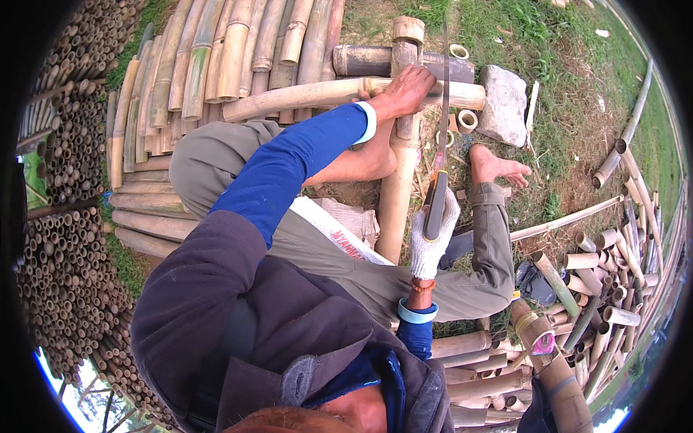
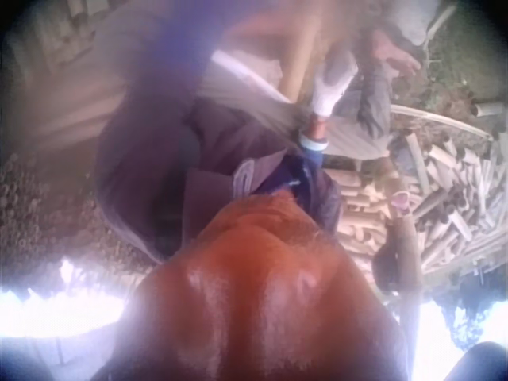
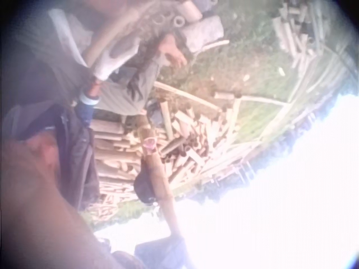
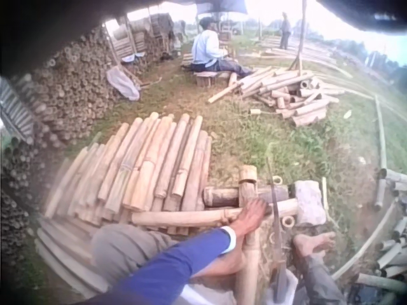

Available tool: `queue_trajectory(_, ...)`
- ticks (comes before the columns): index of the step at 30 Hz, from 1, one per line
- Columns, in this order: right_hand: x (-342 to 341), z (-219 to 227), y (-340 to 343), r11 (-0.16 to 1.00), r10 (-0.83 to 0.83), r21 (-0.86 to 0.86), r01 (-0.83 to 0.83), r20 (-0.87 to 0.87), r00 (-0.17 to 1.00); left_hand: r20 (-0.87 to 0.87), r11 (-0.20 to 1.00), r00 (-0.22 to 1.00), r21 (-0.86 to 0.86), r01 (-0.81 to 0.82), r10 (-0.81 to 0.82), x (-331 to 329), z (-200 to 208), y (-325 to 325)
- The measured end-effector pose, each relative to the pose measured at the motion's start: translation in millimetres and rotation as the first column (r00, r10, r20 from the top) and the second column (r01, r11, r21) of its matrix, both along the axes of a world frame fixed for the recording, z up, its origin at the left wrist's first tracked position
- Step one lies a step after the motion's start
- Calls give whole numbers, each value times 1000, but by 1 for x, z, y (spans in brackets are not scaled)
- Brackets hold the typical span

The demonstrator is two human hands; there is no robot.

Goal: The person sits on the ground and uses a hand saw to cut bamboo poles into shorter sections. They repeatedly position each pole on a makeshift support, saw through it, and place the cut pieces into a nearby stack.

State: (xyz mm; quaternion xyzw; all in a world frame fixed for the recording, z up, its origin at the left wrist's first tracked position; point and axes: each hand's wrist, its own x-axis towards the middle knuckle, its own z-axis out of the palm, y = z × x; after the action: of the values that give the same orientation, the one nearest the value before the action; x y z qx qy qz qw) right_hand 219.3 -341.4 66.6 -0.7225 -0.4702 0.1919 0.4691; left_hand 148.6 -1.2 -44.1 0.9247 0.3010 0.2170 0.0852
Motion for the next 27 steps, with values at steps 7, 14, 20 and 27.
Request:
queue_trajectory(7,35,42,13,992,-77,85,90,-151,986,-67,998,997,-57,33,-37,9,4,-5)
queue_trajectory(14,144,15,206,963,-48,261,-68,415,909,-19,995,1000,-101,15,-17,1,10,-5)
queue_trajectory(20,151,-36,273,984,-36,168,-58,505,862,-73,997,997,-58,-40,36,6,-2,-1)
queue_trajectory(27,151,-82,262,983,4,178,-37,182,983,7,998,1000,-60,-17,18,-2,-11,-6)
